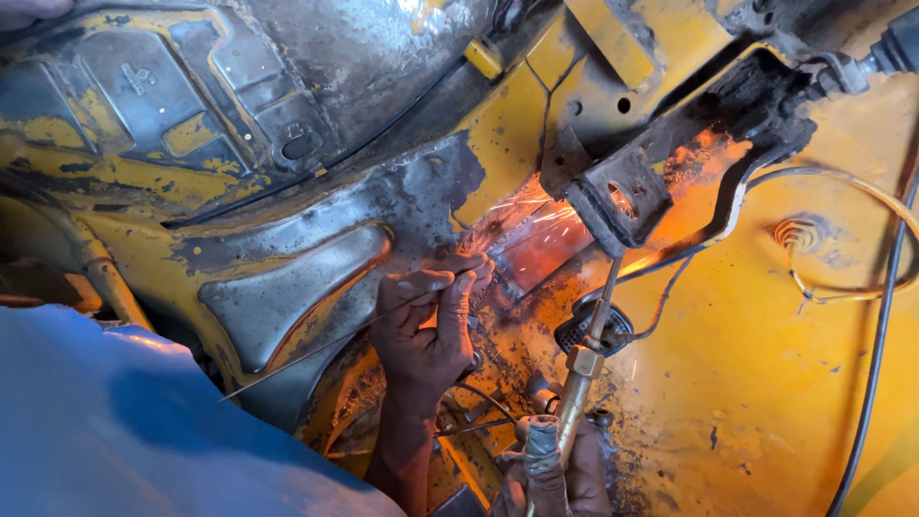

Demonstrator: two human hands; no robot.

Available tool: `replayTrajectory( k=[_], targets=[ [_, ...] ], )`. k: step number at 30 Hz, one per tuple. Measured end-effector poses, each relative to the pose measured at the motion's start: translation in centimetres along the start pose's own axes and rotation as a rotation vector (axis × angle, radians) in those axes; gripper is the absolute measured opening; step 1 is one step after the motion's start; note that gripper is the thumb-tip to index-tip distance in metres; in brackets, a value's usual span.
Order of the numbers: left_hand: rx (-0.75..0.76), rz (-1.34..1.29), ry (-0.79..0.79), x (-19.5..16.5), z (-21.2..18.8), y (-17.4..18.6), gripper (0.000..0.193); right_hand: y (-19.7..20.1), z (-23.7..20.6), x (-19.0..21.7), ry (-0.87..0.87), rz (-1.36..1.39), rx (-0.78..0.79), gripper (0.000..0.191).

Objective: The person uses an oxy-fuel torch to heat and cut a rusted metal bracket on the yellow vehicle frame, holding the torch in one hand while feeding a filler rod or wire with the other hand, producing sparks and glowing hot metal as the bracket is cut through.

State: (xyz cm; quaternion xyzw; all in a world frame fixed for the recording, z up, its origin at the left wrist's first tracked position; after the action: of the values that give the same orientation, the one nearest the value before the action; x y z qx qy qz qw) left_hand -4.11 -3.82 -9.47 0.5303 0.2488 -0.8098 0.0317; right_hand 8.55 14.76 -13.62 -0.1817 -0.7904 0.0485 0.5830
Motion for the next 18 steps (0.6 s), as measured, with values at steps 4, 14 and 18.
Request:
replayTrajectory(
  k=[4, 14, 18],
  targets=[
    [0.0, -0.014, 0.005, -0.1, 0.0, -0.1, 0.022, -0.2, 0.1, 0.2, -0.006, -0.059, -0.062, 0.064],
    [-0.008, 0.047, -0.002, -0.4, 0.1, 0.0, 0.021, 0.1, -0.1, -0.1, -0.029, 0.13, 0.012, 0.059],
    [-0.009, 0.019, -0.014, -0.5, 0.0, -0.1, 0.02, 0.0, -0.4, -0.7, 0.01, 0.153, 0.059, 0.057]
  ],
)
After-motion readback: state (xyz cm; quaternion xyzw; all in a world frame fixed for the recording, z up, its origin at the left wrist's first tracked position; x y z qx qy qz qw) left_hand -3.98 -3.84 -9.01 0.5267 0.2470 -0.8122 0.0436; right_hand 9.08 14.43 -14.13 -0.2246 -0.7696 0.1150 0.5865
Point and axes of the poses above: each hand's wrist, its own z-axis towards the middle knuckle, its own y-axis out of the back of the hand, x = y × z, the point moved 3 cm from there along z, towards the middle knuckle, and after that the axes turned 4 degrees about y, right-handed, at the moved point
